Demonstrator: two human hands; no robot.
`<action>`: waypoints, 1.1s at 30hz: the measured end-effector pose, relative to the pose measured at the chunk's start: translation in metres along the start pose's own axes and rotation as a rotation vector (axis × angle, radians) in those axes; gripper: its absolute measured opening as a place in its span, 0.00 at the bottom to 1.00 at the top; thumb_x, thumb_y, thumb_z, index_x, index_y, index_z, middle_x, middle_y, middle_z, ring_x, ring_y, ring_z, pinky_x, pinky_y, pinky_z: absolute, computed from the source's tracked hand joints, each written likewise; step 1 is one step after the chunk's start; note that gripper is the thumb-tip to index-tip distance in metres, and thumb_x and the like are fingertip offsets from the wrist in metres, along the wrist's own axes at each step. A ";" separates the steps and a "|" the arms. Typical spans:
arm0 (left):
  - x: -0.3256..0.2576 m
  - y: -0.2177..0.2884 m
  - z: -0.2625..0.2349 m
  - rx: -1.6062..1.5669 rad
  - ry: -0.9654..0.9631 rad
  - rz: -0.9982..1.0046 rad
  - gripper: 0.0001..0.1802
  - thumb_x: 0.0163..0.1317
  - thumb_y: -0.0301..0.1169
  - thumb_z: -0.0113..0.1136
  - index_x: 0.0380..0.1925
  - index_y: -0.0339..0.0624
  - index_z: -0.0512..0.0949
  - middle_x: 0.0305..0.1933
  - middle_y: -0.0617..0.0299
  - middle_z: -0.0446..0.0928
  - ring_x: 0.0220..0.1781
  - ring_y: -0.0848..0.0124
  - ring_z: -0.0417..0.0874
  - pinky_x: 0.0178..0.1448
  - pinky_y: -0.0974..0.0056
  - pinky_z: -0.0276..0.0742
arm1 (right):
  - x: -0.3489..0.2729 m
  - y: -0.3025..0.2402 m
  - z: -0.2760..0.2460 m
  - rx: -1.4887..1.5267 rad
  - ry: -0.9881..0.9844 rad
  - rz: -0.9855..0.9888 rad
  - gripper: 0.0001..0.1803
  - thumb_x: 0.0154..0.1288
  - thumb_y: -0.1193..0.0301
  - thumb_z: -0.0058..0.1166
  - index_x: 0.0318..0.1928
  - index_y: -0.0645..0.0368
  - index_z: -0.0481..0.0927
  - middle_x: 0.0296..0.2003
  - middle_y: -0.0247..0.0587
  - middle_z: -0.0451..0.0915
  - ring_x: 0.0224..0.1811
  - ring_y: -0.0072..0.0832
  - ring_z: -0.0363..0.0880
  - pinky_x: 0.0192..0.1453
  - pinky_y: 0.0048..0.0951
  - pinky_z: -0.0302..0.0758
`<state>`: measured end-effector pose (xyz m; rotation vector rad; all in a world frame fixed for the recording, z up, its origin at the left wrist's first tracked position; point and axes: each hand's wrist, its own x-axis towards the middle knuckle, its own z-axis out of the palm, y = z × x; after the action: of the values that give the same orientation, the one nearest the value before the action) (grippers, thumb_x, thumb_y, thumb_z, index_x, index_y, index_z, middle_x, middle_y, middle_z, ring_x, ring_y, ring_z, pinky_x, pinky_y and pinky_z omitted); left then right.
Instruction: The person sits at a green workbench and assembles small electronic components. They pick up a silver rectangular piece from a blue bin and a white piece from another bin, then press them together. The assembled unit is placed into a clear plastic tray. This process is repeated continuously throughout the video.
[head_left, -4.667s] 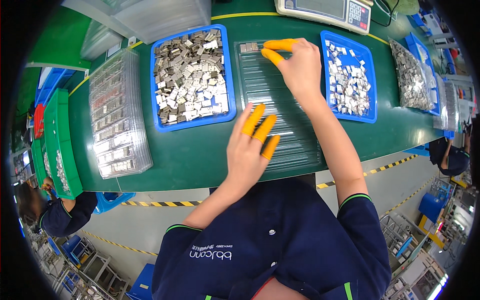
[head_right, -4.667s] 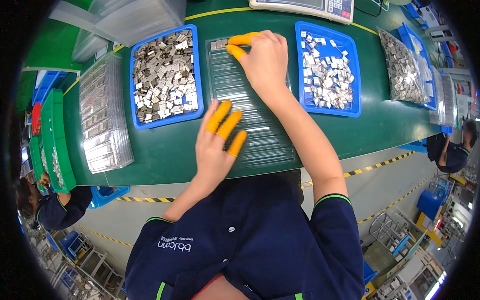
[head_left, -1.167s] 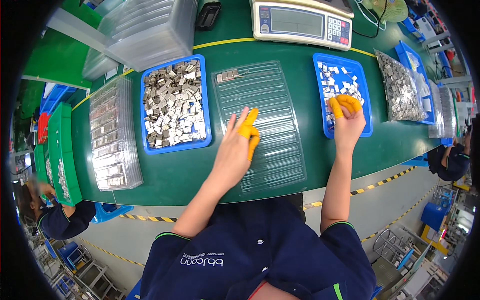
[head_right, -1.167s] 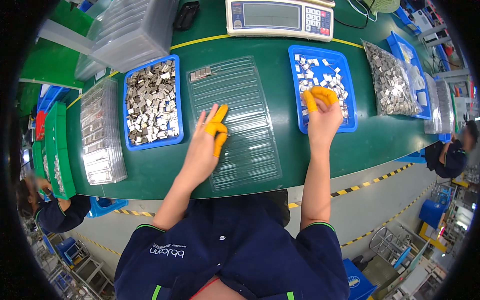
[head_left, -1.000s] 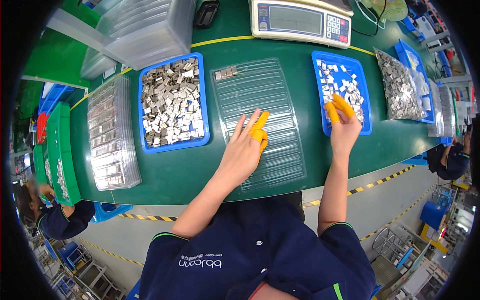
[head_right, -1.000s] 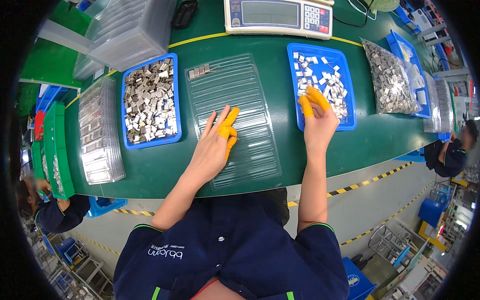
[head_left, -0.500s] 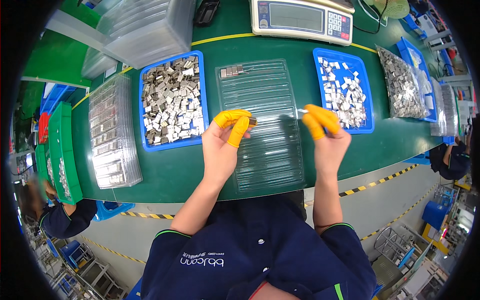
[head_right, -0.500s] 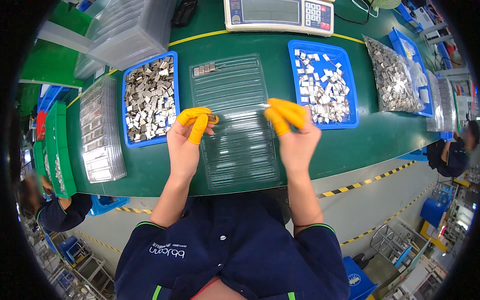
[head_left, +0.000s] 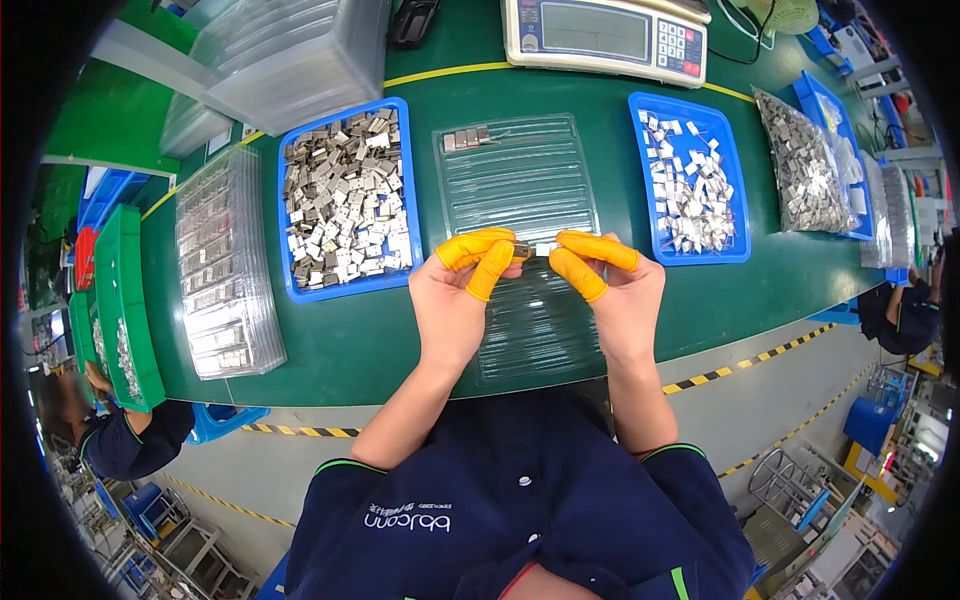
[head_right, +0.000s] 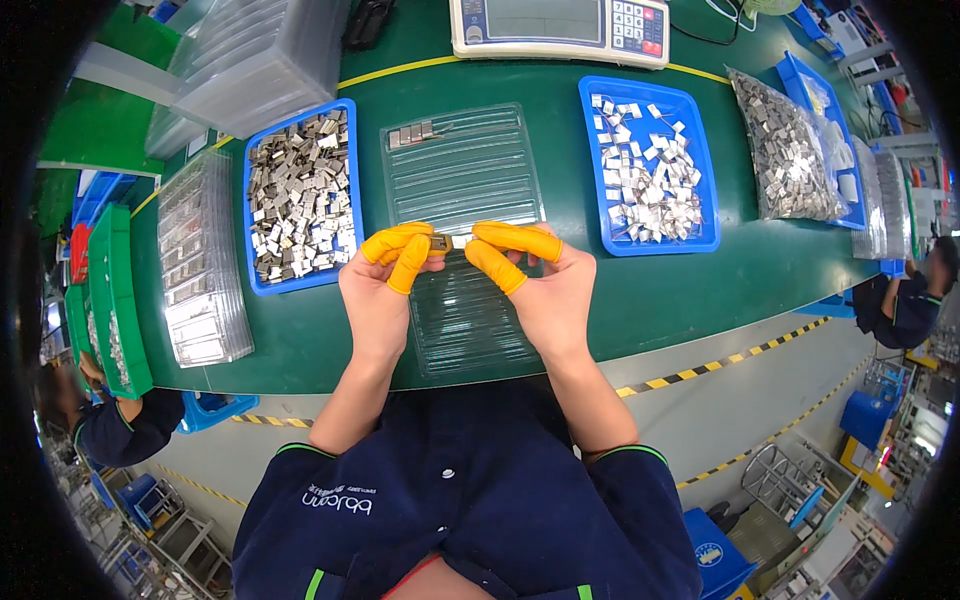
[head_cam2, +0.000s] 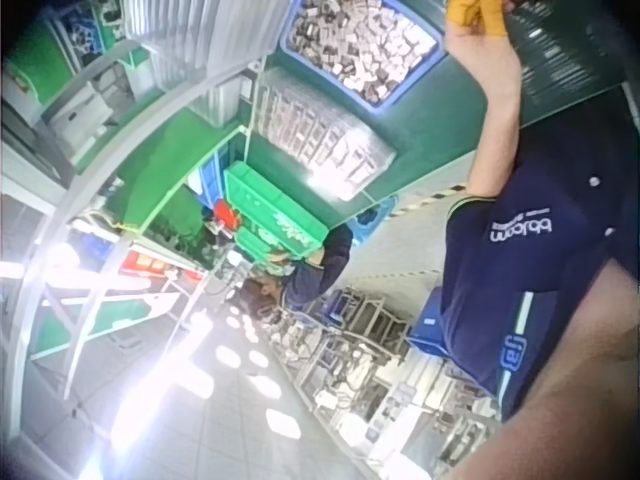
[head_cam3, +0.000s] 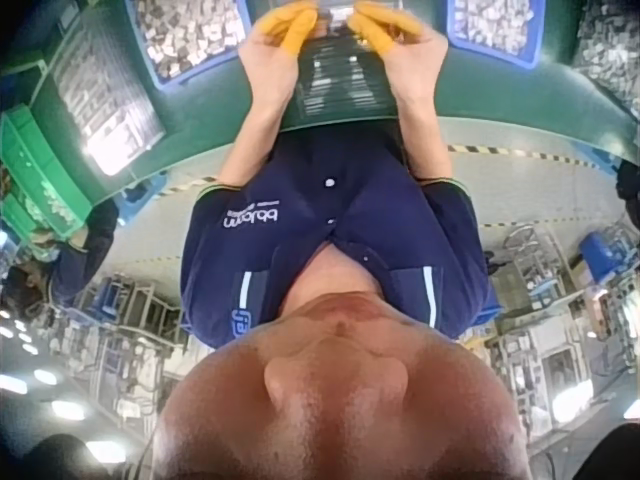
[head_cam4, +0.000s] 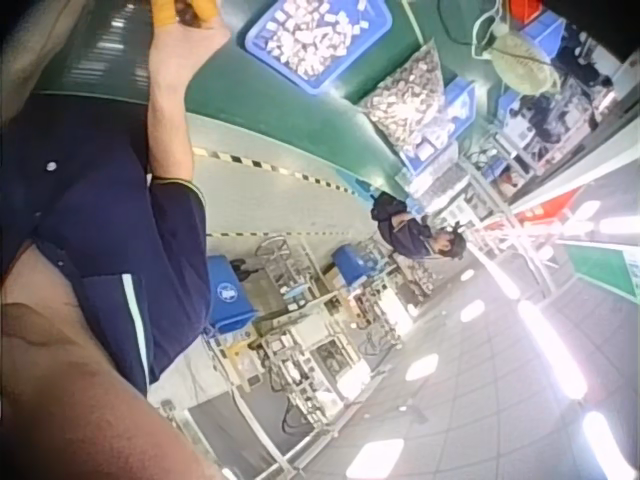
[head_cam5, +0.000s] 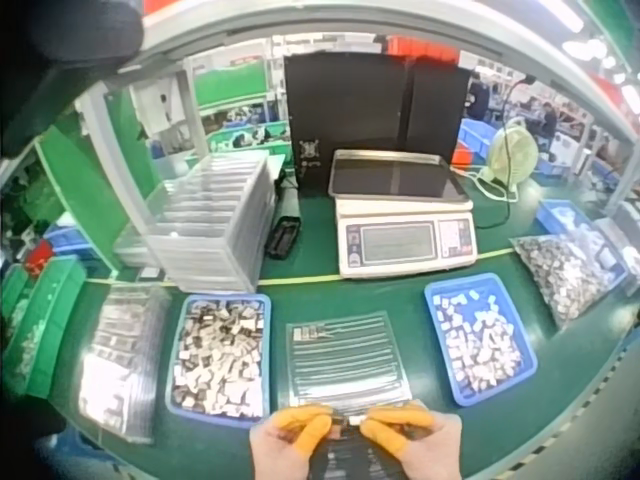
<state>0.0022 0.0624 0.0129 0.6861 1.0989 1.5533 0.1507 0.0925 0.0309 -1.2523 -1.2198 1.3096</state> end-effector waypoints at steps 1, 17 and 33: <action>0.000 0.000 0.000 0.007 -0.009 -0.001 0.10 0.59 0.21 0.59 0.40 0.29 0.77 0.40 0.54 0.79 0.38 0.70 0.82 0.45 0.66 0.80 | 0.000 0.000 0.000 -0.015 -0.019 -0.004 0.14 0.48 0.84 0.64 0.39 0.67 0.83 0.33 0.34 0.80 0.32 0.17 0.70 0.39 0.18 0.66; -0.001 -0.018 0.007 0.134 -0.097 -0.031 0.11 0.57 0.21 0.61 0.40 0.30 0.78 0.41 0.56 0.80 0.40 0.70 0.81 0.48 0.68 0.78 | -0.008 0.020 -0.009 0.295 0.085 -0.006 0.11 0.50 0.84 0.62 0.38 0.69 0.82 0.34 0.40 0.80 0.36 0.22 0.76 0.44 0.19 0.71; 0.014 -0.012 0.011 0.302 -0.210 -0.294 0.13 0.52 0.19 0.64 0.40 0.27 0.79 0.41 0.52 0.81 0.40 0.68 0.83 0.48 0.67 0.79 | 0.003 0.029 -0.034 0.124 -0.022 0.132 0.12 0.47 0.85 0.64 0.36 0.69 0.82 0.34 0.40 0.80 0.36 0.22 0.76 0.47 0.22 0.72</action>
<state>0.0127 0.0793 0.0046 0.8284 1.2252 1.0514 0.1853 0.0947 0.0017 -1.2486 -1.0690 1.4755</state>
